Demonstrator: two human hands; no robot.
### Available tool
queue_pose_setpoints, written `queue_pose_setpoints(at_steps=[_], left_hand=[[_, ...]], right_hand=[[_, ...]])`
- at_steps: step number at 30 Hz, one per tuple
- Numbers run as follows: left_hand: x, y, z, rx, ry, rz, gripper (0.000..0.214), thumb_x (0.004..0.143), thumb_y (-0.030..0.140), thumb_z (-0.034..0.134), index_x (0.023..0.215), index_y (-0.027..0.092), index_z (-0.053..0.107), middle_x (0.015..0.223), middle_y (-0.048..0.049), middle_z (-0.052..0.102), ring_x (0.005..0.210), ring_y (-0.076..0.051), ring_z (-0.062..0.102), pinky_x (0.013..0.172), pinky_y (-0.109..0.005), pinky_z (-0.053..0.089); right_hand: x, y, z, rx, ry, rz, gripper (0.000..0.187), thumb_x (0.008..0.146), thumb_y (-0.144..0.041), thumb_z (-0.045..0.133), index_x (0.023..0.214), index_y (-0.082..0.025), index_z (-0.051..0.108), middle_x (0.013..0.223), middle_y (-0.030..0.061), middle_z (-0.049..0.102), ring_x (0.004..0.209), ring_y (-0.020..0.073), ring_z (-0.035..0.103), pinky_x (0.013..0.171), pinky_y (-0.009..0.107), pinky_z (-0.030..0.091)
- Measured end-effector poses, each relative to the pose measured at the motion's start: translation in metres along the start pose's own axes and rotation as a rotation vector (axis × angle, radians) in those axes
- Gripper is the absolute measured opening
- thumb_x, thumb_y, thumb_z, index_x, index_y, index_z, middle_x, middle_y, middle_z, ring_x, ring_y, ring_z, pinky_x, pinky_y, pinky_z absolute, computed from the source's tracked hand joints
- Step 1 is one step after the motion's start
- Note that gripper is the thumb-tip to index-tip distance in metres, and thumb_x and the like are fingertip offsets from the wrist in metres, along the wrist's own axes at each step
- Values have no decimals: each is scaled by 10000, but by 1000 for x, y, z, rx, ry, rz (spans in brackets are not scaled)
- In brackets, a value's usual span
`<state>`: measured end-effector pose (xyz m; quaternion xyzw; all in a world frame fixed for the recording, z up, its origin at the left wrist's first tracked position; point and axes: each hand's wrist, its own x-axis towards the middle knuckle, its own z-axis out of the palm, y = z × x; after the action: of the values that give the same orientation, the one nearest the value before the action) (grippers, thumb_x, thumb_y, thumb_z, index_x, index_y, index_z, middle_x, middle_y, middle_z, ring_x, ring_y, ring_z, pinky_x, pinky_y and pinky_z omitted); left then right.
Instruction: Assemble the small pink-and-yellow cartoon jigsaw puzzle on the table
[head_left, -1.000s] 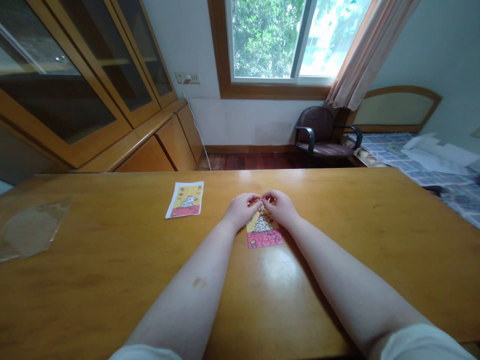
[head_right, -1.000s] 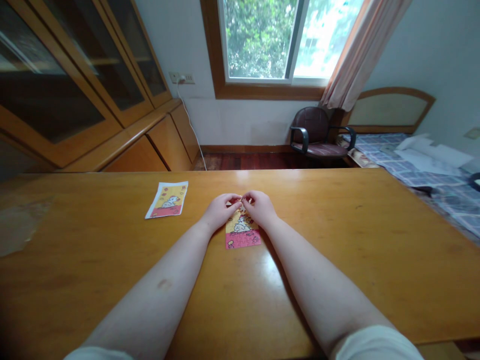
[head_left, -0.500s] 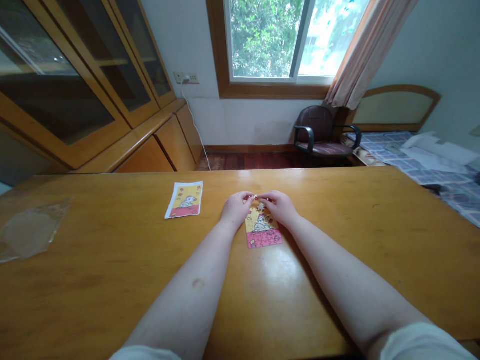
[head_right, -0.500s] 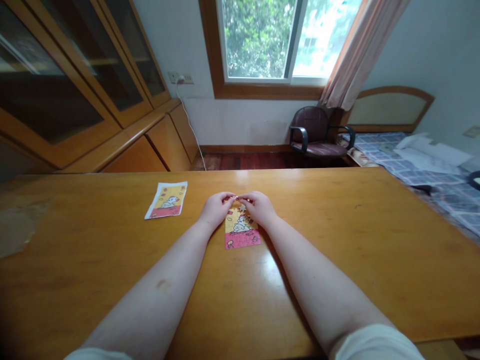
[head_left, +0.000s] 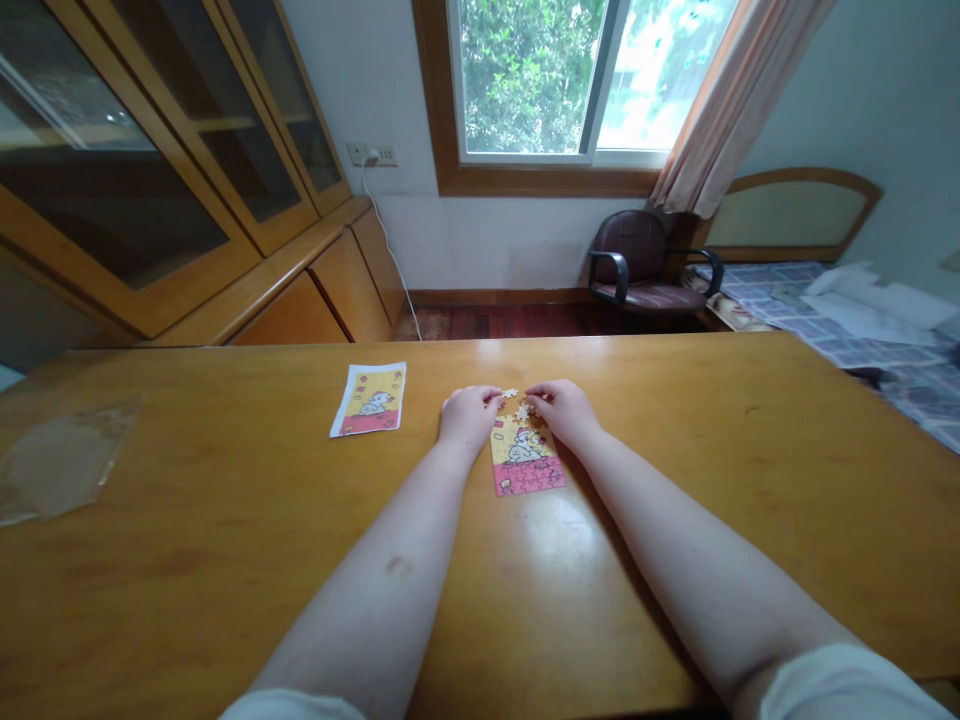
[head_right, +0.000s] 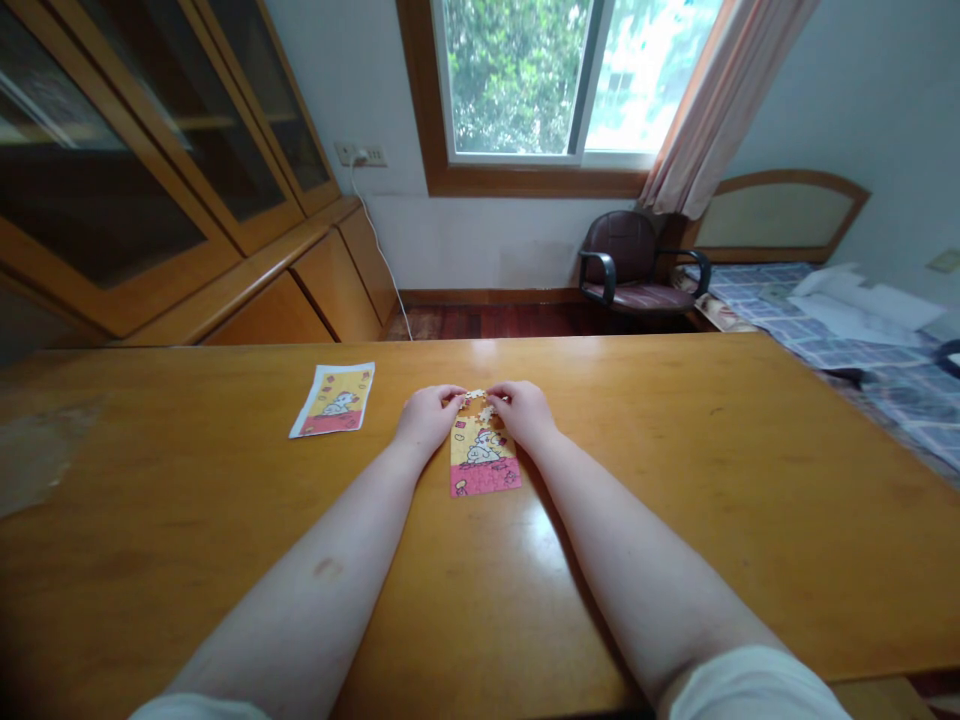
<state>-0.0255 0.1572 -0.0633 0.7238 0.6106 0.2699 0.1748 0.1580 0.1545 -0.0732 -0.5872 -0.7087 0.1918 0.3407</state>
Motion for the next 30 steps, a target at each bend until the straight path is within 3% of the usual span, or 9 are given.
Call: queue_pose_setpoints(at_steps=[5, 11, 17, 30], left_hand=[[0, -3, 2, 139, 55, -29, 248, 817, 318, 575, 1012, 273, 721, 1047, -44, 704, 1017, -250, 595, 938, -370, 444], [1, -4, 2, 25, 135, -48, 224, 825, 254, 546, 980, 228, 706, 1068, -55, 680, 1040, -236, 584, 985, -360, 424], [0, -1, -1, -37, 164, -41, 208, 818, 221, 530, 933, 214, 703, 1041, -56, 685, 1028, -234, 589, 969, -363, 433], [0, -2, 0, -57, 168, -23, 209, 817, 214, 528, 932, 201, 703, 1023, -57, 691, 1007, -225, 594, 952, -355, 442]], right_hand=[[-1, 0, -2, -215, 49, -134, 171, 846, -278, 616, 929, -218, 753, 978, 71, 709, 927, 225, 593, 885, 372, 427], [-11, -17, -2, -304, -185, -379, 265, 825, -415, 646, 1013, -249, 734, 1062, 74, 670, 1000, 254, 522, 944, 441, 358], [-10, -19, -2, -264, -256, -401, 207, 820, -375, 663, 962, -240, 732, 1021, 73, 664, 1006, 244, 508, 949, 435, 341], [-11, -22, 0, -180, -276, -349, 95, 797, -260, 673, 772, -203, 602, 886, 35, 644, 975, 220, 528, 1033, 470, 255]])
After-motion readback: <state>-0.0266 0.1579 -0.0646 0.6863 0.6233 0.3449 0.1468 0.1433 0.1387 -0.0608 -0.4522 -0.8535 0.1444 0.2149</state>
